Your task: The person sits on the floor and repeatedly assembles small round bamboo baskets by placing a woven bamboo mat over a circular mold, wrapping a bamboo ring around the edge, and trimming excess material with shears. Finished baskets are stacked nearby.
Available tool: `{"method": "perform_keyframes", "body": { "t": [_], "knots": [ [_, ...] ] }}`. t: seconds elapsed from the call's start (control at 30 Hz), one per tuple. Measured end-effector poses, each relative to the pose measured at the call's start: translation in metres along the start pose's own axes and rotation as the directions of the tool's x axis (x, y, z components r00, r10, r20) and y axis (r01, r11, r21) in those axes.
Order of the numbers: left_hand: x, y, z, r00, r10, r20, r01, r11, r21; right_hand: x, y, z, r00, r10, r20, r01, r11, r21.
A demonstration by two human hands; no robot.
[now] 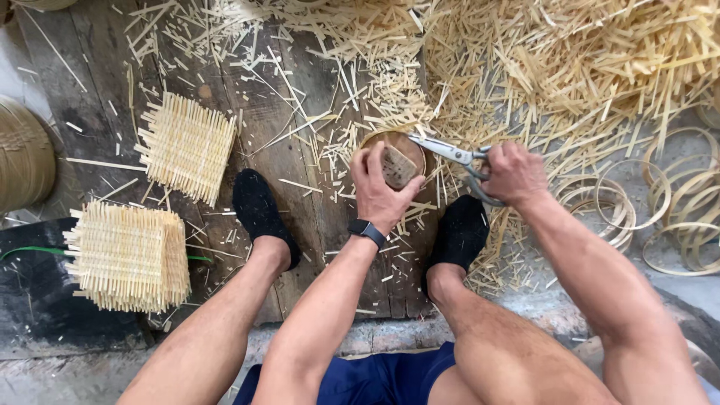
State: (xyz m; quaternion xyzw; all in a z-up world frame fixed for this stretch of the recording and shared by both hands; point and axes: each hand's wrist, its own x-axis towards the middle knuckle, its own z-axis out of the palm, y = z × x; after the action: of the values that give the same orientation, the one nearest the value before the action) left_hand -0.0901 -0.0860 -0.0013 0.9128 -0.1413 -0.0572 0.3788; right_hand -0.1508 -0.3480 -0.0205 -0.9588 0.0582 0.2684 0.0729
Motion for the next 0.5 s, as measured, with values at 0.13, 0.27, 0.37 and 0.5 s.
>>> {"method": "perform_keyframes", "body": {
  "t": [0.13, 0.27, 0.37, 0.5],
  "knots": [
    [0.002, 0.001, -0.002, 0.99, 0.092, 0.103, -0.091, 0.996, -0.016, 0.003, 0.006, 0.007, 0.938, -0.153, -0.312, 0.106, 0.981, -0.165],
    [0.006, -0.001, -0.012, 0.98, 0.142, 0.14, -0.138, 0.99, -0.036, 0.007, 0.004, 0.011, 0.993, -0.062, -0.105, 0.046, 0.989, -0.14],
    [0.004, 0.002, -0.013, 0.986, 0.107, 0.128, -0.11, 0.994, 0.012, 0.01, 0.007, 0.011, 0.997, -0.052, -0.057, 0.049, 0.997, -0.059],
    [-0.002, 0.007, -0.003, 0.966, -0.014, 0.257, 0.024, 0.999, -0.035, 0.01, 0.009, 0.011, 0.954, -0.161, -0.254, 0.127, 0.981, -0.147]
  ]
}}
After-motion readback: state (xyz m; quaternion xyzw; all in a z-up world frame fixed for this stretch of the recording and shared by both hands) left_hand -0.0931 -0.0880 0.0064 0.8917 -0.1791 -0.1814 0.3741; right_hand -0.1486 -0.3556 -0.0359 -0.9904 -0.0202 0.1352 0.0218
